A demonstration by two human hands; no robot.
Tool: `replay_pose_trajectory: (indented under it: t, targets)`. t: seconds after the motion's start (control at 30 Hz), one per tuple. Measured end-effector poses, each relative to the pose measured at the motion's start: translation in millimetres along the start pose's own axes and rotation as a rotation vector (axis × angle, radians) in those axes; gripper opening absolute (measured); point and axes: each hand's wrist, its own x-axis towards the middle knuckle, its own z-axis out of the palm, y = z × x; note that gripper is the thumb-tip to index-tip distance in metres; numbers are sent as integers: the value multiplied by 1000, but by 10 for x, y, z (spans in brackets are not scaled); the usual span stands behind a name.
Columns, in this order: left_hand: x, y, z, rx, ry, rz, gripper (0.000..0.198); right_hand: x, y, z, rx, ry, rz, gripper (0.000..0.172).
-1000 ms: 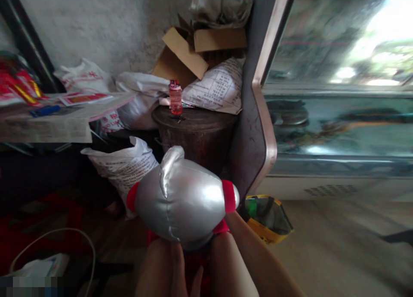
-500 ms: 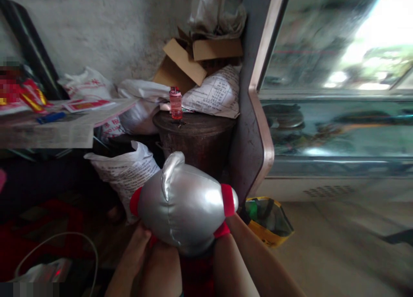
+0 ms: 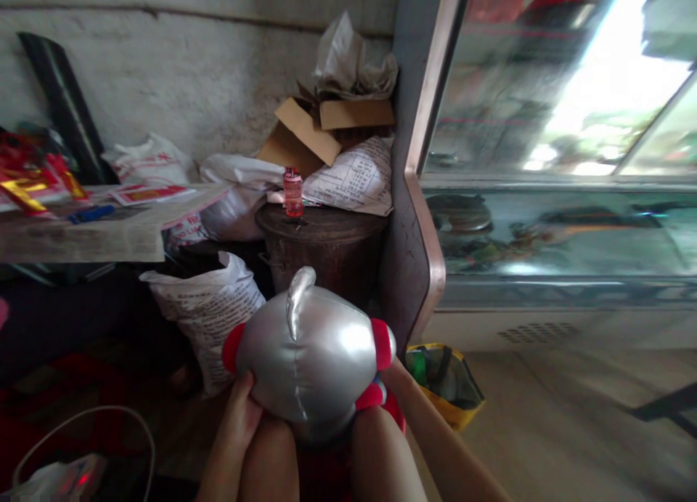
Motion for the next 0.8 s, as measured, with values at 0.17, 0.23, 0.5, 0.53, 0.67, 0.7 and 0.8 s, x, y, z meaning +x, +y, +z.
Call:
replay_pose_trajectory:
  t: [0.17, 0.23, 0.5, 0.53, 0.67, 0.7, 0.8]
  targets:
    - [-72, 18, 178, -95, 69, -47, 74, -41, -229, -209, 93, 148, 8, 25]
    - [-51, -13, 129, -105, 74, -57, 62, -98, -456, -314, 102, 215, -8, 27]
    - [-166, 23, 252, -70, 87, -85, 39, -718, -1948, -182, 205, 308, -284, 48]
    - [-231, 45, 325, -72, 101, -92, 42, -807, -2087, -81, 222, 304, -337, 48]
    - [-497, 72, 512, -100, 121, -110, 57, -972, -2135, 410, -27, 191, -475, 46]
    - [-534, 59, 511, -119, 128, -141, 61, -954, -2018, 538, -191, 145, -508, 45]
    - [-509, -5, 406, -166, 154, -236, 68, -808, -1527, 873, -794, 54, -586, 57]
